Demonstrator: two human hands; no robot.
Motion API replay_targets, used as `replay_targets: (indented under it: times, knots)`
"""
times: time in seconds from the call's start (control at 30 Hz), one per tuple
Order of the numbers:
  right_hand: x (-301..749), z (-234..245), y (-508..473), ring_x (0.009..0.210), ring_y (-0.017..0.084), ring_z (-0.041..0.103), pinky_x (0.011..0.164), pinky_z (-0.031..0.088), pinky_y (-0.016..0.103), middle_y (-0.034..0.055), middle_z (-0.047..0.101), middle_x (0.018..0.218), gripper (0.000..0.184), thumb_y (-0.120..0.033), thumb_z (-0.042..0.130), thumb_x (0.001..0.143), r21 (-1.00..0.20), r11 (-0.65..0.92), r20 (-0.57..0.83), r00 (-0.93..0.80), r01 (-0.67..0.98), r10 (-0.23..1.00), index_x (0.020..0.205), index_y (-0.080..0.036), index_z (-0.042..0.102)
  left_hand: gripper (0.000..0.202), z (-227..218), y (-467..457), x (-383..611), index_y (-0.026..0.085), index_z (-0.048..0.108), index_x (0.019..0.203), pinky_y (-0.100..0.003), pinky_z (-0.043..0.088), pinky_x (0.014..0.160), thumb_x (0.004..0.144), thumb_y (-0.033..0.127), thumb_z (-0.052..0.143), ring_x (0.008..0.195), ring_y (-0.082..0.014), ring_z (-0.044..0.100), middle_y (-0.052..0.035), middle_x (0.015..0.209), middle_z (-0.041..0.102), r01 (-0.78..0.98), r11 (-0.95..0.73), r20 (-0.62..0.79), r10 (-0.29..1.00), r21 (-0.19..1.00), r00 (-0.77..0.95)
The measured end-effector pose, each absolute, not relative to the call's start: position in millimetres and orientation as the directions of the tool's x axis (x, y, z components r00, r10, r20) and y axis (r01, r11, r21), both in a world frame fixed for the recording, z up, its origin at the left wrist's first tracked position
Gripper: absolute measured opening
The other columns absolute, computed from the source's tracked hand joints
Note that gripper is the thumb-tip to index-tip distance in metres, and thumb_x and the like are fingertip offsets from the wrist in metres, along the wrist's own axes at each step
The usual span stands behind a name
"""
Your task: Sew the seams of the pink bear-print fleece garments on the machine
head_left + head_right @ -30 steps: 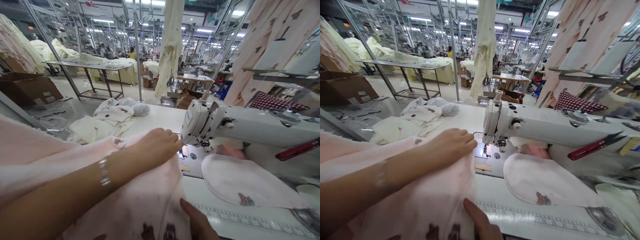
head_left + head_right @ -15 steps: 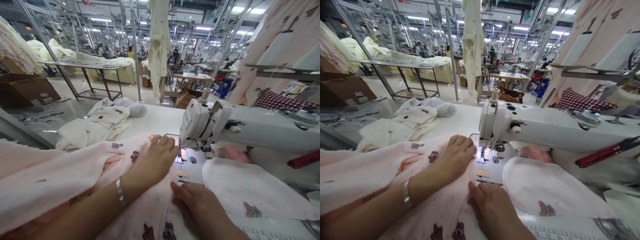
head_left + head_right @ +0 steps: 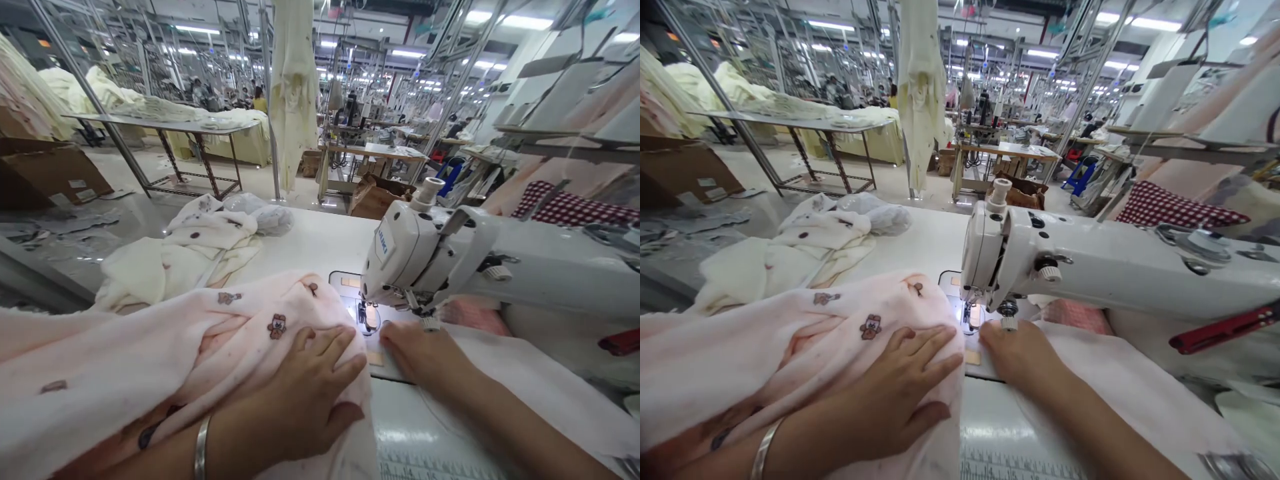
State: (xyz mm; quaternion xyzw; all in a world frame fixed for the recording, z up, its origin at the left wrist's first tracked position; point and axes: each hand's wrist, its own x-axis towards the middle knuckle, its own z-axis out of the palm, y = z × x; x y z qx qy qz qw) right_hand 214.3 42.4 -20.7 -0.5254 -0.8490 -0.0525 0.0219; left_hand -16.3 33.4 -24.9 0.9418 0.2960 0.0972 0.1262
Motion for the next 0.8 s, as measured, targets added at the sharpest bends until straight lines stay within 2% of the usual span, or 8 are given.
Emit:
replay_targets:
  times: [0.13,0.27,0.4,0.43,0.5,0.6,0.7,0.8]
  knots:
    - [234,-28,47,0.054,0.018,0.056,0.053,0.032,0.028,0.0054,0.066,0.069,0.022,-0.019,0.041,0.087,0.115,0.359,0.182,-0.374,0.926,0.909,0.082,-0.021,0.063,0.045,-25,56,-6,0.024,0.039,0.129,-0.057,0.026,0.099,0.09,0.046,0.038,0.13,-0.0312,0.028,-0.0118,0.144,0.031,0.532,-0.794,0.11,0.581,0.294,0.807]
    - [239,-43,57,0.073,0.021,0.061,0.061,0.038,0.031,0.0055,0.068,0.078,0.028,-0.023,0.038,0.089,0.079,0.331,0.267,-0.34,0.94,0.902,0.078,-0.024,0.064,0.043,-25,71,-3,0.025,0.041,0.128,-0.053,0.026,0.099,0.091,0.047,0.037,0.127,-0.0314,0.031,-0.011,0.142,0.033,0.551,-0.791,0.109,0.592,0.265,0.798]
    - [242,-51,60,0.07,0.022,0.06,0.061,0.04,0.034,0.008,0.067,0.074,0.032,-0.026,0.035,0.09,0.039,0.328,0.343,-0.321,0.944,0.883,0.08,-0.022,0.065,0.041,-22,69,-1,0.022,0.043,0.126,-0.051,0.028,0.097,0.091,0.044,0.04,0.124,-0.0313,0.033,-0.0119,0.139,0.035,0.531,-0.824,0.166,0.562,0.196,0.81]
    - [243,-50,58,0.068,0.022,0.059,0.061,0.039,0.033,0.0081,0.066,0.074,0.033,-0.026,0.034,0.091,0.028,0.348,0.352,-0.336,0.937,0.874,0.082,-0.022,0.065,0.037,-21,66,2,0.02,0.047,0.122,-0.05,0.029,0.096,0.091,0.041,0.041,0.121,-0.0307,0.037,-0.0123,0.135,0.04,0.523,-0.836,0.185,0.547,0.162,0.817]
    - [243,-43,51,0.066,0.02,0.058,0.059,0.037,0.031,0.0066,0.066,0.074,0.031,-0.026,0.033,0.091,0.007,0.423,0.35,-0.398,0.906,0.848,0.087,-0.022,0.064,0.028,-19,59,8,0.017,0.057,0.104,-0.049,0.034,0.089,0.091,0.038,0.044,0.105,-0.0287,0.047,-0.0113,0.112,0.054,0.52,-0.849,0.211,0.528,0.095,0.823]
    - [234,-30,36,0.058,0.014,0.052,0.055,0.032,0.027,-0.0002,0.06,0.065,0.025,-0.027,0.038,0.09,-0.055,0.632,0.298,-0.592,0.773,0.749,0.086,-0.025,0.063,0.025,-17,49,19,0.015,0.059,0.079,-0.045,0.039,0.076,0.087,0.038,0.052,0.077,-0.0233,0.05,-0.0061,0.079,0.055,0.527,-0.849,0.221,0.518,0.016,0.827]
    - [219,-23,24,0.055,0.014,0.044,0.052,0.026,0.029,-0.0012,0.054,0.063,0.02,-0.027,0.041,0.088,-0.175,0.798,0.238,-0.761,0.577,0.603,0.089,-0.024,0.061,0.013,-16,47,26,0.015,0.057,0.07,-0.044,0.039,0.071,0.079,0.025,0.058,0.067,-0.0208,0.047,-0.0049,0.071,0.052,0.513,-0.856,0.204,0.492,-0.066,0.847]
    - [209,-26,18,0.059,0.015,0.044,0.054,0.024,0.031,0.0003,0.058,0.071,0.017,-0.026,0.042,0.087,-0.247,0.818,0.187,-0.803,0.52,0.567,0.089,-0.022,0.059,0.014,-14,46,28,0.015,0.054,0.063,-0.043,0.039,0.071,0.077,0.015,0.053,0.064,-0.0196,0.045,-0.0052,0.066,0.05,0.443,-0.886,0.228,0.407,-0.136,0.884]
